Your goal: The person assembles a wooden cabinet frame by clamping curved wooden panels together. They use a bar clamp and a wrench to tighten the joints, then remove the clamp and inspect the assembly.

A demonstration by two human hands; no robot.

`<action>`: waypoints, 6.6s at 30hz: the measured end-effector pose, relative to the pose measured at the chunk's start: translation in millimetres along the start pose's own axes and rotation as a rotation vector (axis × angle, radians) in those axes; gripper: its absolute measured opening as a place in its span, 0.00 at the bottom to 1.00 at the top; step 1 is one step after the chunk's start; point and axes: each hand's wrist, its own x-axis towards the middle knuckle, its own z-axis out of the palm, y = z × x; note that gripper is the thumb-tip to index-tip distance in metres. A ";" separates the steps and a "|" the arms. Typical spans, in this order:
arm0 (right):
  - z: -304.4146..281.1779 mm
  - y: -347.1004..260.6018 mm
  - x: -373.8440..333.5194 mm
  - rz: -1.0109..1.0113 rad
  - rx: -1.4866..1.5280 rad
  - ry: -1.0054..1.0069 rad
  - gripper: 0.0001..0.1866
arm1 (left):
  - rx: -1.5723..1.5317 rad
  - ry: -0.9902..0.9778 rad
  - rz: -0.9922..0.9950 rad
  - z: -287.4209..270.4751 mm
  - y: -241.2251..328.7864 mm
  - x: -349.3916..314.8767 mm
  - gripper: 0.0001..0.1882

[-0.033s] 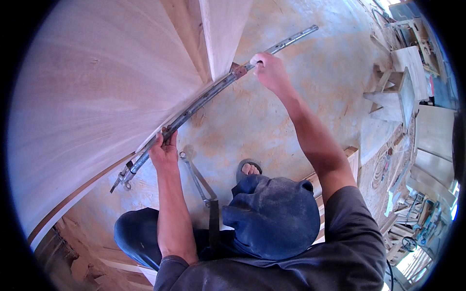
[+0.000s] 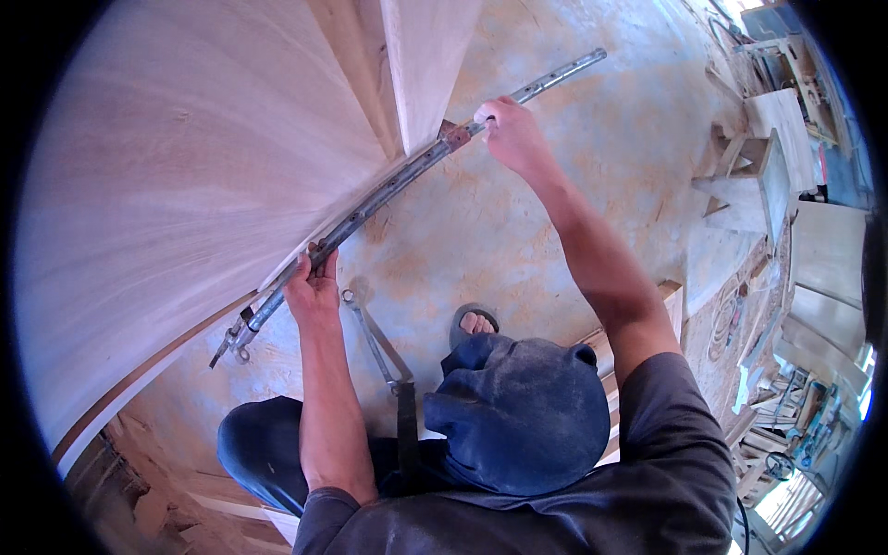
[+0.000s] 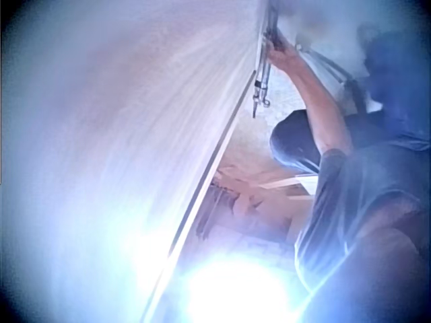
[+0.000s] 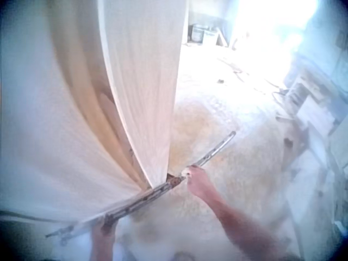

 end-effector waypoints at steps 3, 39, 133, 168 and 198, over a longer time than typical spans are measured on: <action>6.9 2.7 10.2 -0.066 -0.070 -0.057 0.11 | 0.013 -0.024 0.004 -3.7 -1.6 3.0 0.16; -11.4 -7.3 8.2 -0.211 -0.287 -0.338 0.17 | 0.005 -0.045 0.036 -3.8 -3.6 -2.4 0.13; 52.0 7.9 -54.4 0.759 0.691 0.070 0.05 | 0.039 -0.001 -0.060 -0.7 -4.0 -3.0 0.14; 43.7 26.0 -47.2 0.278 -0.103 0.023 0.06 | 0.003 -0.010 -0.071 6.2 -6.9 -6.1 0.12; 26.5 -42.9 -50.0 0.669 1.623 -0.033 0.07 | -0.063 -0.094 -0.129 -5.9 18.9 -18.7 0.14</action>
